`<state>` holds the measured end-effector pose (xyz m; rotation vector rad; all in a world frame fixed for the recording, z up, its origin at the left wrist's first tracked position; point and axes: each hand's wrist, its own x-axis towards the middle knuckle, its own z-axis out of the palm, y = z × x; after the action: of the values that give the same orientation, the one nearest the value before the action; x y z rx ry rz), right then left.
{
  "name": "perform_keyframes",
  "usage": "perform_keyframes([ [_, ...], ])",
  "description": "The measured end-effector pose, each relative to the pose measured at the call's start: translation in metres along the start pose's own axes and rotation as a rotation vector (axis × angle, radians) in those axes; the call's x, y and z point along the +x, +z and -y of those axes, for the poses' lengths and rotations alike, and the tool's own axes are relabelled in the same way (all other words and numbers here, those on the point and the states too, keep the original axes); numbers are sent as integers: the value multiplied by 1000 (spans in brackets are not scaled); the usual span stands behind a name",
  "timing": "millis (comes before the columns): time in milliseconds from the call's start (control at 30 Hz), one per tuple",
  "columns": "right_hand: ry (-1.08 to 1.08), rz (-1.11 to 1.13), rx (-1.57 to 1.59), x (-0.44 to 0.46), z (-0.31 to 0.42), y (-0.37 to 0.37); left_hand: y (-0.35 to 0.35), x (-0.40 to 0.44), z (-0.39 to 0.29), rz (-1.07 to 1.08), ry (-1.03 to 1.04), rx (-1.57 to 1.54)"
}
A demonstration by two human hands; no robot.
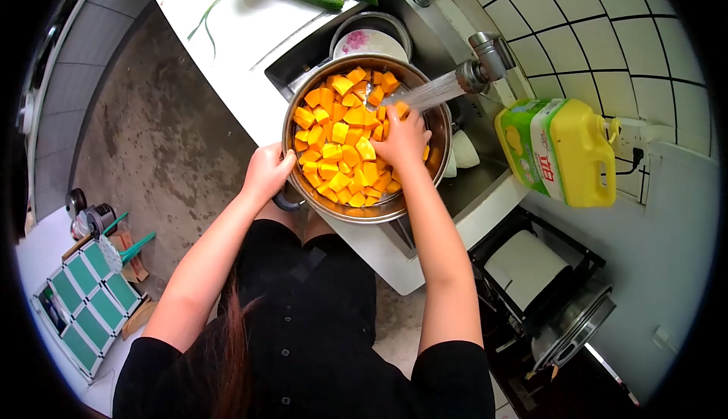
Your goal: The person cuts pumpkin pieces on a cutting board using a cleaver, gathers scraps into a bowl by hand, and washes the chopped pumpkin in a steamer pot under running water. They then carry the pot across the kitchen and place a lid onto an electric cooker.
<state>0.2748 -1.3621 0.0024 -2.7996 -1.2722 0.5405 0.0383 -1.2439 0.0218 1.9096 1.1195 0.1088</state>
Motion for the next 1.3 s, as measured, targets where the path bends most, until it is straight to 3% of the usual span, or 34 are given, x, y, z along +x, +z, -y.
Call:
perform_keyframes([
  [200,-51,-114,41,9,2,5,-1,0,0,3,3,18],
  [267,-134,-196,314,35,-23,22,-1,0,-1,-1,1,-1],
  [333,-9,-71,694,67,-44,31,-1,-1,0,-3,-7,-18],
  [367,175,246,964,62,-31,-7,0,-1,2,-2,-11,-27],
  [500,278,362,1063,62,-23,-43,0,-2,3,32,-76,-52],
  [600,-129,253,647,62,-16,-45,1,-1,6,29,-59,-53],
  [733,-111,-78,305,44,31,-42,0,-3,2,-9,13,-22],
  [867,-32,67,172,34,89,-26,0,-2,2,-3,31,15],
  [933,11,-78,-10,33,102,-3,-1,0,-3,13,30,37],
  [1100,46,-46,145,37,92,9,-3,0,-11,9,36,32],
  [1300,-45,-121,74,35,55,1,-3,-2,-5,11,10,-26],
])
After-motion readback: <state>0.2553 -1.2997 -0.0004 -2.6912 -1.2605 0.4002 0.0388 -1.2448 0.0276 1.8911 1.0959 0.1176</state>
